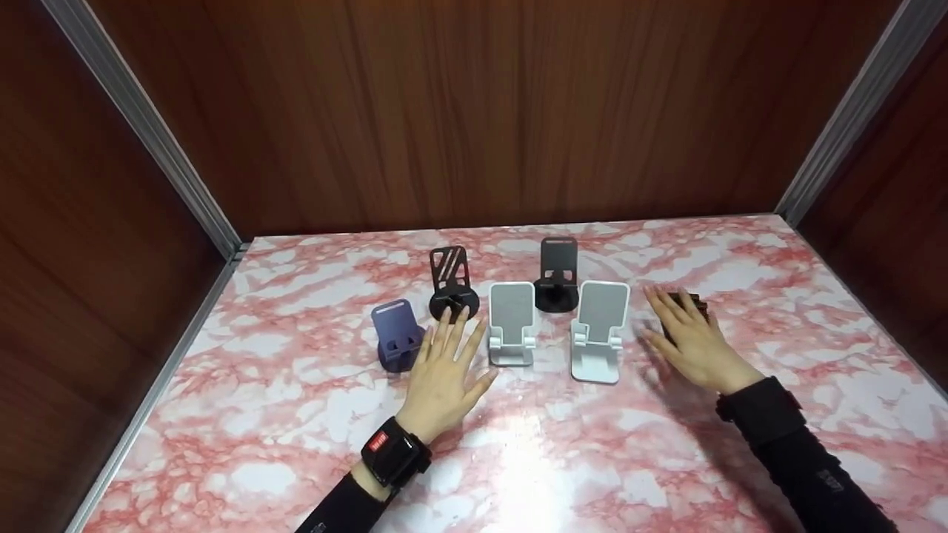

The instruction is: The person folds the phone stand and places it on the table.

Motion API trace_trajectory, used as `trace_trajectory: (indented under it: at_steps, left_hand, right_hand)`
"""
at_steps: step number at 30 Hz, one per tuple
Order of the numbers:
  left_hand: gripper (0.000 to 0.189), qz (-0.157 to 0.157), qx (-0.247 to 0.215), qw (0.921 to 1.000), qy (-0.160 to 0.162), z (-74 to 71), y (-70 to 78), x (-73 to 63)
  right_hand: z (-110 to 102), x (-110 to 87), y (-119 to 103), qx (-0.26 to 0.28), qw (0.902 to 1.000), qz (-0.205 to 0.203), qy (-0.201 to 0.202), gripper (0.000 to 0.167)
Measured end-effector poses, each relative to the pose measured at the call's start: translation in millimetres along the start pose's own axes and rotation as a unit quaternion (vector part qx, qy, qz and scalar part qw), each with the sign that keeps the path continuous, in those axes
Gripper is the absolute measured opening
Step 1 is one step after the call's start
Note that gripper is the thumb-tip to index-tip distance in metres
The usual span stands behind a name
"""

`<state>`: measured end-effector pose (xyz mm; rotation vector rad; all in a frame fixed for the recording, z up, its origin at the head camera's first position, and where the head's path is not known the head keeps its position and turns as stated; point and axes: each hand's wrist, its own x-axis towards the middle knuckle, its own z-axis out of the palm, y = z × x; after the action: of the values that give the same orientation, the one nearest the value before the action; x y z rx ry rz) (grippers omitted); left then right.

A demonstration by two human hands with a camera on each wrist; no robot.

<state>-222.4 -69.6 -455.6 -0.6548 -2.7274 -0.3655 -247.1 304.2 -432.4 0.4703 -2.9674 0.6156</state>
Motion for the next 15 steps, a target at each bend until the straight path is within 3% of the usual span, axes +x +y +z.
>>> trace_trajectory:
  at_steps: [7,15]
  left_hand:
    - [0.067,0.002,0.01,0.9999,-0.007,2.6,0.5,-0.8]
    - [0.066,0.008,0.011,0.9999,-0.009,0.9,1.7,-0.6]
  right_hand:
    - [0,7.0,-13,0.01,0.9998,-0.016,-0.004,0.062]
    - [-1,13.5,-21,0.092,0.9949,-0.033,-0.025,0.06]
